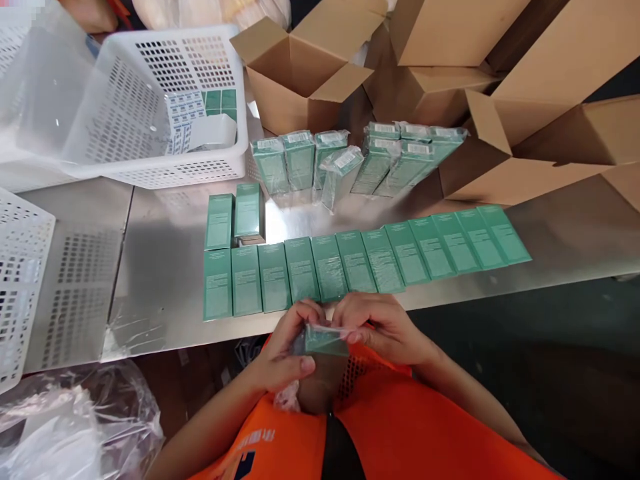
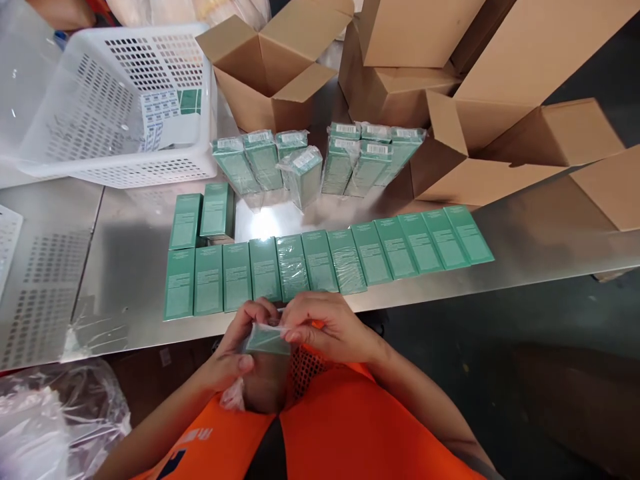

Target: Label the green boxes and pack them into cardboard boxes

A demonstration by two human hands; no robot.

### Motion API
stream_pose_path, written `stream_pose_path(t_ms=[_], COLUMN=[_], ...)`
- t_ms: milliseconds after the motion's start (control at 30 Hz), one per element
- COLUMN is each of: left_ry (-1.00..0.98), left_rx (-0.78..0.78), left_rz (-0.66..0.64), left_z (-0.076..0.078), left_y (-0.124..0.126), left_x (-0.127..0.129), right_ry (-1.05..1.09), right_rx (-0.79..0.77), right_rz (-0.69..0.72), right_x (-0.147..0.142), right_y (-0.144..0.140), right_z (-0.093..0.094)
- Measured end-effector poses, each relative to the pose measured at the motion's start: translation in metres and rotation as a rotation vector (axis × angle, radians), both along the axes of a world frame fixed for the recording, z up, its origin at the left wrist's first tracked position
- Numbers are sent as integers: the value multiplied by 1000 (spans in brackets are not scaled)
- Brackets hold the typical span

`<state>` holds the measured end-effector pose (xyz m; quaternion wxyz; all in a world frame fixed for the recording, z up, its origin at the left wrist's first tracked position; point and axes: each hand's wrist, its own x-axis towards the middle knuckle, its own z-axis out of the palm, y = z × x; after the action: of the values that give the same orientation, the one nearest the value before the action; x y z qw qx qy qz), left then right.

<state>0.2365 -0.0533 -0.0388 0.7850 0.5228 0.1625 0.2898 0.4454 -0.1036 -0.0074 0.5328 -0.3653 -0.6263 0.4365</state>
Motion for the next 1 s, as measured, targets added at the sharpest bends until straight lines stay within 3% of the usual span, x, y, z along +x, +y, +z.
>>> stream_pose_path(t_ms=[133, 267, 467, 567, 700, 867, 1000], left_ry=[70, 145, 351, 395, 423, 352, 400], left_rx=[-1, 49, 179, 263, 185, 31, 82], left_rz=[58, 145, 128, 119, 175, 197, 238], left_z=[1, -8, -16, -12, -9, -18, -30], left_y=[-6, -16, -18, -11, -8, -27, -44], left_x=[2, -4, -19, -23, -22, -20, -27], right_ry=[-157, -273, -449, -433, -375, -142, -161], right_rx=[119, 237, 128, 64, 31, 107, 241], right_rz=[-68, -51, -66, 16, 64, -179, -225], right_x=[-9, -13, -18, -18, -18, -25, -34], right_y=[-7, -18, -29, -29, -34, -48, -56], right_z=[-3, -6, -15, -13, -16, -36, -46])
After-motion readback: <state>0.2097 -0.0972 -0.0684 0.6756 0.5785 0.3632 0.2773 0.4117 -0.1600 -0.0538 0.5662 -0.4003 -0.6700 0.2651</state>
